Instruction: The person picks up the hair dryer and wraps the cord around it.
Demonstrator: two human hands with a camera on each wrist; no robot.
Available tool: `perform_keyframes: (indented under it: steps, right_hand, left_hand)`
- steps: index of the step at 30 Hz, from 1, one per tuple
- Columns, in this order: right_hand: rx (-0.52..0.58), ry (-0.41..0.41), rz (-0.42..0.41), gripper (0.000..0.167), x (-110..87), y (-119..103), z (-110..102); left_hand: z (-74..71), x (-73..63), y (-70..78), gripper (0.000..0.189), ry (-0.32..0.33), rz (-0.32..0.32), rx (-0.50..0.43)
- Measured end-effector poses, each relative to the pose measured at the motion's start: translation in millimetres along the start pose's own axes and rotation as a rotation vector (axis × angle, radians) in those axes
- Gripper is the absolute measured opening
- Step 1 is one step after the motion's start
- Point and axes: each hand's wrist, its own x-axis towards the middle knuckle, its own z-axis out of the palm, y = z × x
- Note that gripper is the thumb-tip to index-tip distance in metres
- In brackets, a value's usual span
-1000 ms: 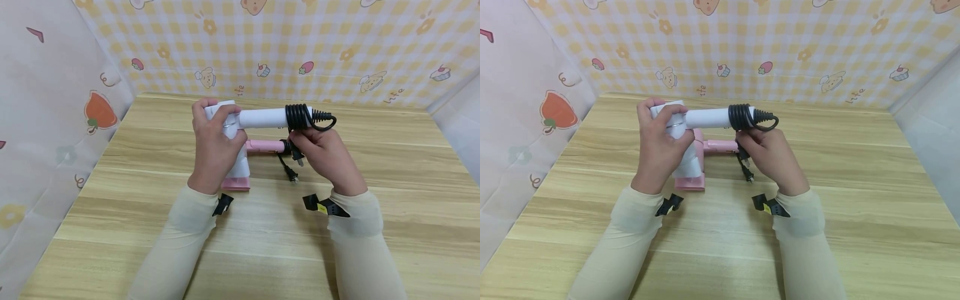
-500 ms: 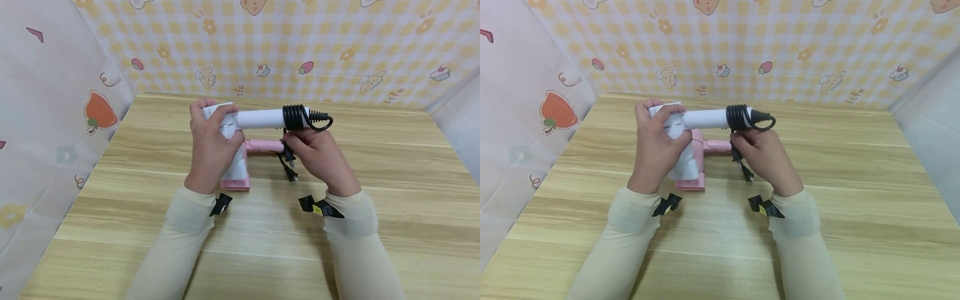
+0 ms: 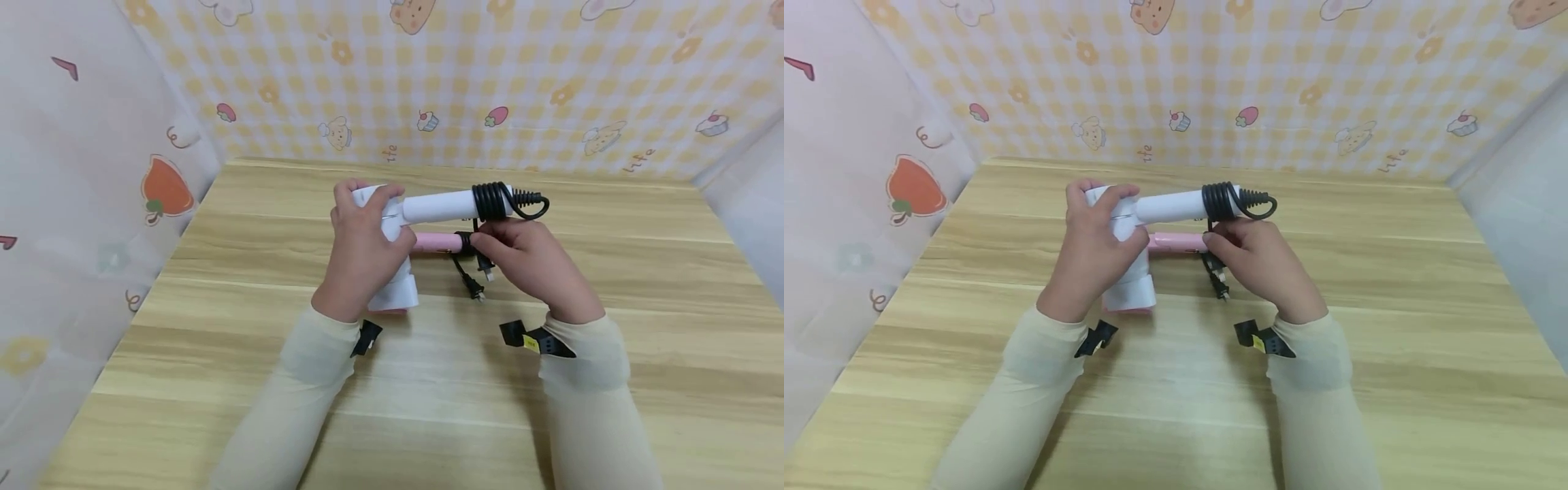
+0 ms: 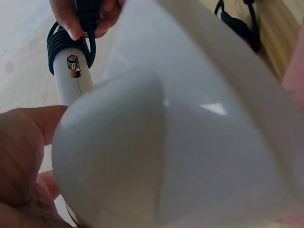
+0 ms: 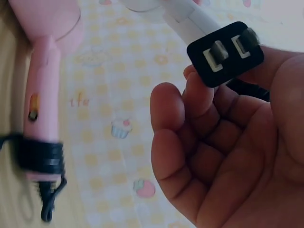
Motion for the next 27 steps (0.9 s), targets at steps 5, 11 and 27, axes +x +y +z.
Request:
perform_keyframes:
  steps: [5,11,27]
  right_hand:
    - [-0.06,-0.026,0.017,0.033,-11.8,16.4,-6.6]
    - [-0.079,-0.085,0.085,0.035,-23.3,42.2,-1.0]
    - [-0.016,-0.168,0.23,0.029,-34.4,89.2,19.5]
  left_hand:
    - [2.0,6.2,8.6,0.058,-0.204,-0.031,0.124]
    - [15.2,12.5,17.3,0.057,-0.399,-0.012,0.338]
    - [57.0,16.9,30.3,0.048,-0.526,0.097,0.66]
